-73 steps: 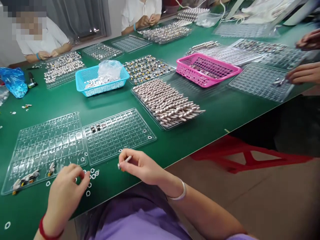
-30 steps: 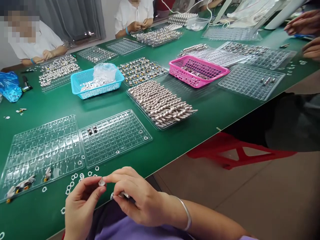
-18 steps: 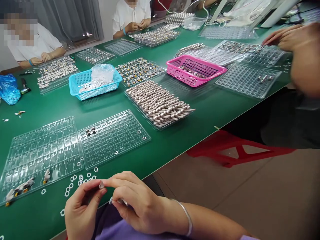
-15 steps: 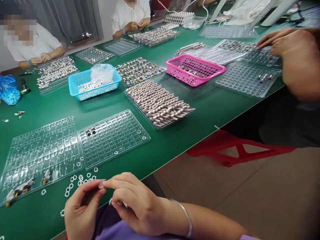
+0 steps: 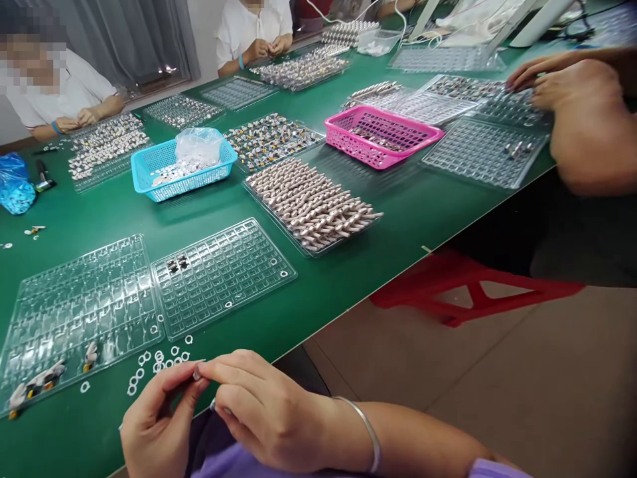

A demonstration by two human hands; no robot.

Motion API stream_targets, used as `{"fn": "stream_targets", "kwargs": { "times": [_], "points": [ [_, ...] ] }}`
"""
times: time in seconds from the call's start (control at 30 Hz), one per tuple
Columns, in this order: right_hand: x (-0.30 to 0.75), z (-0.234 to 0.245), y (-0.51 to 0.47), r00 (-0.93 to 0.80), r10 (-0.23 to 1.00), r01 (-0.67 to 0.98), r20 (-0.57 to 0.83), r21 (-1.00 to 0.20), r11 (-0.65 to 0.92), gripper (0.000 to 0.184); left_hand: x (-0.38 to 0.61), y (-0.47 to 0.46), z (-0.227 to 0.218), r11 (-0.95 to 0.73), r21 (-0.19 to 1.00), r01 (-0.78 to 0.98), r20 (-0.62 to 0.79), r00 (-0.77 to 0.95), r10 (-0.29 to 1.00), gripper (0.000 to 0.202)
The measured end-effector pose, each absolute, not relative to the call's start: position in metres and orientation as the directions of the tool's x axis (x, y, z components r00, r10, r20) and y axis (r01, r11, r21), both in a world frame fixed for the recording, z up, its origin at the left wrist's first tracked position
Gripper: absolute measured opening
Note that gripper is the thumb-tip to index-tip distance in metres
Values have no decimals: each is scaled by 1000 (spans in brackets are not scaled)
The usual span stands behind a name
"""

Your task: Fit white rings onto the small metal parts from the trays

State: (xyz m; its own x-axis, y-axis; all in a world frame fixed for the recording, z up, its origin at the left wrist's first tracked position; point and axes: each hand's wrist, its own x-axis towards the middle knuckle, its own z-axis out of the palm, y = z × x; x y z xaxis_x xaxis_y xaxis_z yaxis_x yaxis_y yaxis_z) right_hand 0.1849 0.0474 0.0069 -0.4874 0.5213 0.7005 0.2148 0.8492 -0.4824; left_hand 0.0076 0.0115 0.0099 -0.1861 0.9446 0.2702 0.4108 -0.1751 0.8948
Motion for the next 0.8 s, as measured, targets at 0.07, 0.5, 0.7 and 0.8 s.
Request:
{"fn": "stream_targets", "kwargs": {
  "times": [0.07, 0.5, 0.7, 0.8],
  "points": [
    [185, 6, 48, -508, 501, 237, 700, -446, 863, 13, 6, 11, 9, -193, 885, 424, 292, -184, 938, 31],
    [193, 17, 57, -419, 618, 72, 665, -654, 753, 9, 4, 19, 6, 31, 977, 213, 35, -303, 952, 19],
    [187, 22, 66, -358, 854, -67, 377, -923, 379, 8, 7, 19, 11, 30, 983, 183, 24, -288, 957, 22],
    [179, 20, 67, -376, 882, -100, 282, -959, 264, 9, 12, 16, 15, -6, 976, 219, 68, -279, 958, 23]
  ]
}}
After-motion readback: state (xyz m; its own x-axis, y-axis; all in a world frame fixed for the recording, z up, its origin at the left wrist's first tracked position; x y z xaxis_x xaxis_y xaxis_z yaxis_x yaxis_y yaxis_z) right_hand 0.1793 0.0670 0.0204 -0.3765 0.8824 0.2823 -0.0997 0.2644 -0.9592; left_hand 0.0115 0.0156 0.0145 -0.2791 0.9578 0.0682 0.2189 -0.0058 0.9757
